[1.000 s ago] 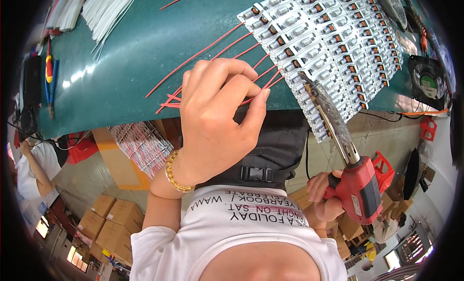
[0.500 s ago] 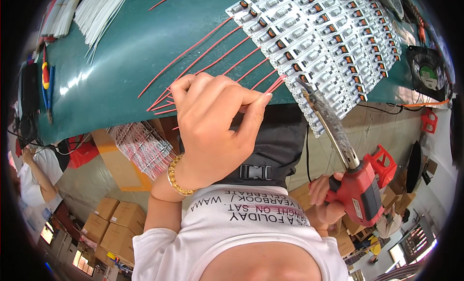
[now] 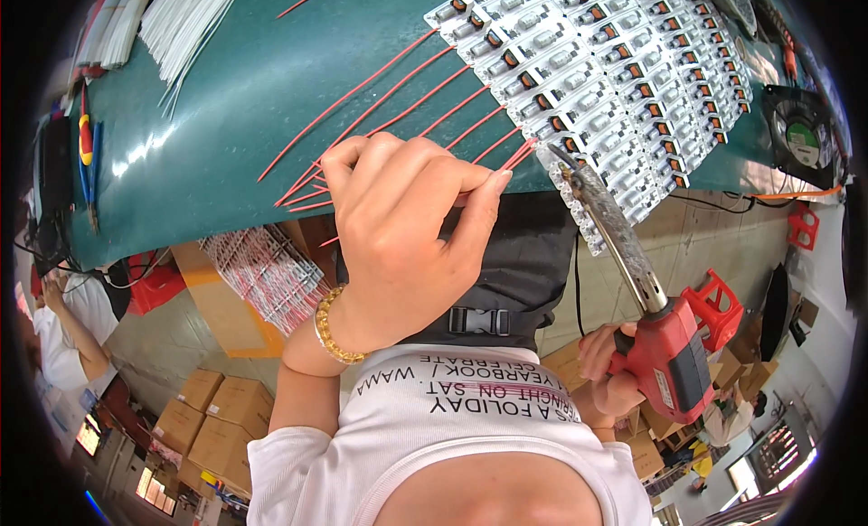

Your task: The person uses a soldering iron to attach red and white wires to a grid of electronic components on a circuit board. They repeatedly pick up individual wires, place them into slots on the board, and apply heat to secure them. The person works methodically across the board, handling wires one at a time.

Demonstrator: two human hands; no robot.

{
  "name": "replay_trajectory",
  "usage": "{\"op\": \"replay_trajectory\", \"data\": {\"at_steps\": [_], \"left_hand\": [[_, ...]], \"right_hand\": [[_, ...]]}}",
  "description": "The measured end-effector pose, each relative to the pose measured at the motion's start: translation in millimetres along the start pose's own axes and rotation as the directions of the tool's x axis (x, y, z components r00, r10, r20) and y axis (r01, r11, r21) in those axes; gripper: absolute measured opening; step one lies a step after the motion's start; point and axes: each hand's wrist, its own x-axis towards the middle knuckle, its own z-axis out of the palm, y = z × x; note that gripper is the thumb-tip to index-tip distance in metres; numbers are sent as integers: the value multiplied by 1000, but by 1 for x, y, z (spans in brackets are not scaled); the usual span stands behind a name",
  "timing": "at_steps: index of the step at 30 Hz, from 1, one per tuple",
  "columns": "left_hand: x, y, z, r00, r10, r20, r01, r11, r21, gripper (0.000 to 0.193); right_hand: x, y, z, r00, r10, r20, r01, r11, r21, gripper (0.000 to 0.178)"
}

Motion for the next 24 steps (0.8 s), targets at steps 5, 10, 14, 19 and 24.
{"op": "replay_trajectory", "data": {"at_steps": [5,10,14,19,24], "left_hand": [[-2,1,0,1000,1,-7,-1,1000,18,11],[-3,0,3,994,-34,-103,30,999,-44,12],[-2,11,-6,998,-20,66,23,998,-56,13],[-3,10,0,998,-2,65,3,1000,-15,13],[-5,9,0,999,4,42,-4,1000,-8,13]], "right_hand": [[14,-14,12,999,26,38,-31,987,159,71],[9,-11,11,999,49,22,-52,984,172,74],[3,-9,2,997,60,48,-69,972,224,76],[-6,-5,-2,997,72,6,-72,976,205,71],[-18,18,-16,1000,21,-15,-20,999,49,64]]}}
